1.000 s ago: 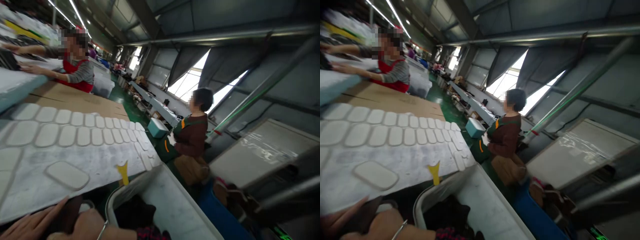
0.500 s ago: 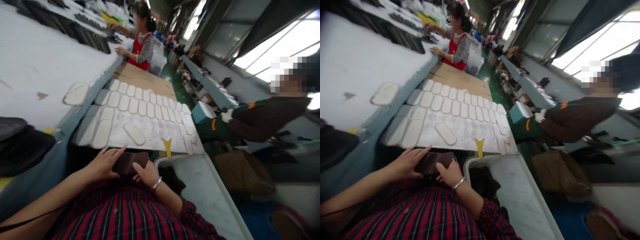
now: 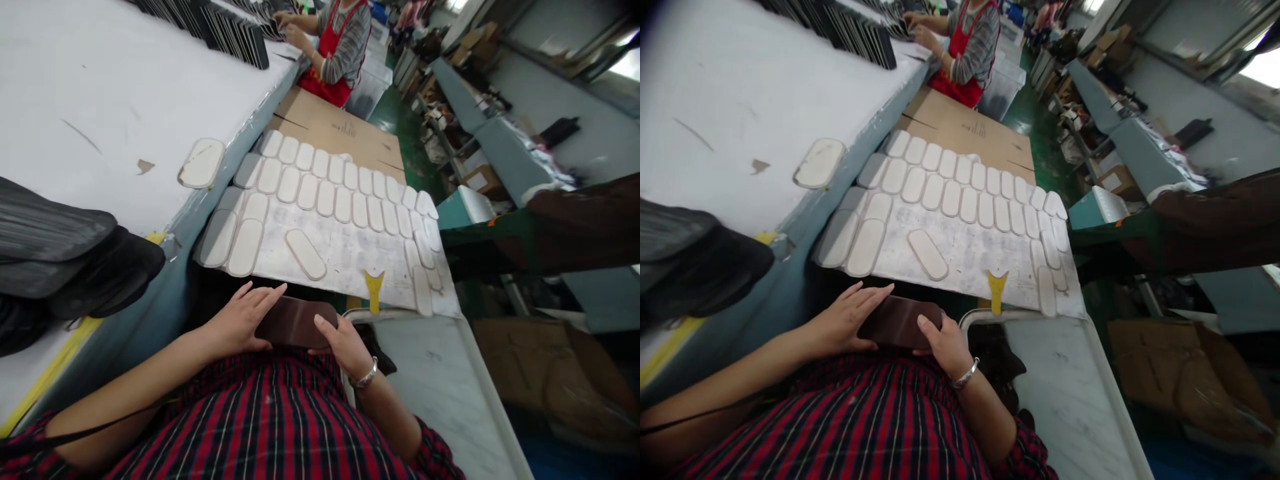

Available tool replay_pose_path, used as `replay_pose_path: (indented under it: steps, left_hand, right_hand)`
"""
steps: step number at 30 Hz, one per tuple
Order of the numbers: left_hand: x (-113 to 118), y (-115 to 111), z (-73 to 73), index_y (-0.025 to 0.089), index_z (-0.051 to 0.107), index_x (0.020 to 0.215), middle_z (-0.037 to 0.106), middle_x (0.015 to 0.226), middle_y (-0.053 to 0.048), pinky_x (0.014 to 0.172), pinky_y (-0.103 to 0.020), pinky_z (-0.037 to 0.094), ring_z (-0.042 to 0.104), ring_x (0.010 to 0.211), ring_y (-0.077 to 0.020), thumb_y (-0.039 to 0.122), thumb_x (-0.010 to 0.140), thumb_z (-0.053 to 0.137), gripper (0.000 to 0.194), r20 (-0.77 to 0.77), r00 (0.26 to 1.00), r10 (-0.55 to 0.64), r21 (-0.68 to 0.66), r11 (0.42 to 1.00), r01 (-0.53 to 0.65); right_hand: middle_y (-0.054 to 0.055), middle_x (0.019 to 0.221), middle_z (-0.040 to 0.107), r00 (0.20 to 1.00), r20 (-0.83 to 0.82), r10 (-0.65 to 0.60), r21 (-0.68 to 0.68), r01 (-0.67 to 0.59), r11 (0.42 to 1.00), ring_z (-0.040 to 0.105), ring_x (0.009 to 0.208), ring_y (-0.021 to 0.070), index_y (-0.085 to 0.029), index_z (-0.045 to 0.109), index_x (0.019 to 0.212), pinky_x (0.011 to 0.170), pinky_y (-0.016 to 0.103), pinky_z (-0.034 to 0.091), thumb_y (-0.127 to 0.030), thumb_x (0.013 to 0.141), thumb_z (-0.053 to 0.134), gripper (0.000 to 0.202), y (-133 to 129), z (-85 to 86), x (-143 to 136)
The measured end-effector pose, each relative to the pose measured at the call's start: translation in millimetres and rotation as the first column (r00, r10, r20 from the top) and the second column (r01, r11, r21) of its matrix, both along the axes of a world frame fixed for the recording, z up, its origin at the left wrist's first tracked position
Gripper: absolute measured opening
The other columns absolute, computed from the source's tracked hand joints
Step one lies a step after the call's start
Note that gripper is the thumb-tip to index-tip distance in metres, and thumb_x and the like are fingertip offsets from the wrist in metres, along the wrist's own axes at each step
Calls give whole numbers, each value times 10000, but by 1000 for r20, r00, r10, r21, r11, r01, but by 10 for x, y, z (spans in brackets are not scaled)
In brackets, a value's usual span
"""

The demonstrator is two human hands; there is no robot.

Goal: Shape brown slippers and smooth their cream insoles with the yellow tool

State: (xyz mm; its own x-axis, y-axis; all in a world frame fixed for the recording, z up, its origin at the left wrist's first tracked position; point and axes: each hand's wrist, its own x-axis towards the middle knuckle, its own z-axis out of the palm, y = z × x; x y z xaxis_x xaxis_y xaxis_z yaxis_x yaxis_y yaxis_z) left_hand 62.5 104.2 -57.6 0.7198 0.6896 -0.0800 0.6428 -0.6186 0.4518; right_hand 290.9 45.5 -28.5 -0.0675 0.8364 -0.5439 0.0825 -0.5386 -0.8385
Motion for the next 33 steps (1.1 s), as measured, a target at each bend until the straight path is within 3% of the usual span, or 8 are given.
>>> replay_pose_path:
  steps: [5,10,12,15,18,20,24,33]
  left_hand:
    - [53,15,11,209,37,1429,449,1317,-102,1086,-464,142,399,1216,-241,387,637,685,1039,-2,1000,-2,-8,1000,2]
    - [57,32,21,196,-11,1429,456,1308,-114,1086,-481,123,404,1208,-243,363,642,682,1061,8,1000,-12,-7,1000,12]
    - [67,40,38,193,-12,1428,454,1313,-122,1084,-486,127,405,1210,-248,358,643,678,1059,1,1000,-8,-18,1000,8]
    - [87,43,77,197,0,1429,460,1313,-121,1083,-487,132,414,1208,-251,356,645,674,1046,-8,1000,-3,-25,1000,2]
    - [95,33,99,197,18,1430,469,1311,-113,1089,-478,122,417,1212,-245,359,651,673,1030,-33,999,6,-16,1000,-7]
    - [94,23,87,199,53,1431,470,1315,-109,1091,-475,113,416,1217,-246,375,665,661,994,-60,998,11,0,1000,-11]
    - [156,11,14,225,197,1411,420,1372,-104,1089,-495,66,382,1249,-266,448,688,625,869,-94,994,-51,36,998,54]
    - [649,23,-6,221,341,1349,452,1347,-98,1098,-474,105,405,1231,-241,454,738,604,704,-38,971,-236,50,970,238]
  right_hand:
    - [57,956,646,927,355,123,308,-241,920,582,927,177,-167,629,995,862,295,443,-313,914,397,287,60,128,-174]
    - [67,837,634,732,634,250,242,-495,835,567,801,178,-150,615,877,765,299,417,-300,912,383,279,100,210,-328]
    - [58,793,623,708,649,277,224,-526,821,552,740,168,-152,603,824,708,290,411,-296,908,384,275,129,215,-351]
    - [54,792,626,788,555,266,247,-462,852,555,741,165,-155,605,811,710,289,424,-302,901,402,267,139,207,-329]
    - [42,840,642,952,240,189,221,-243,945,586,777,167,-166,614,885,725,284,468,-345,895,413,269,60,155,-204]
    - [29,805,642,996,59,65,116,-72,991,610,731,168,-166,604,876,669,278,505,-402,878,431,293,-32,88,-64]
    - [5,549,582,980,182,-78,-38,86,996,611,508,165,-162,503,677,427,238,487,-506,804,499,367,-200,-84,223]
    - [-18,483,560,959,283,14,-80,9,997,520,351,77,-166,459,605,329,143,356,-505,858,409,426,-253,-319,402]
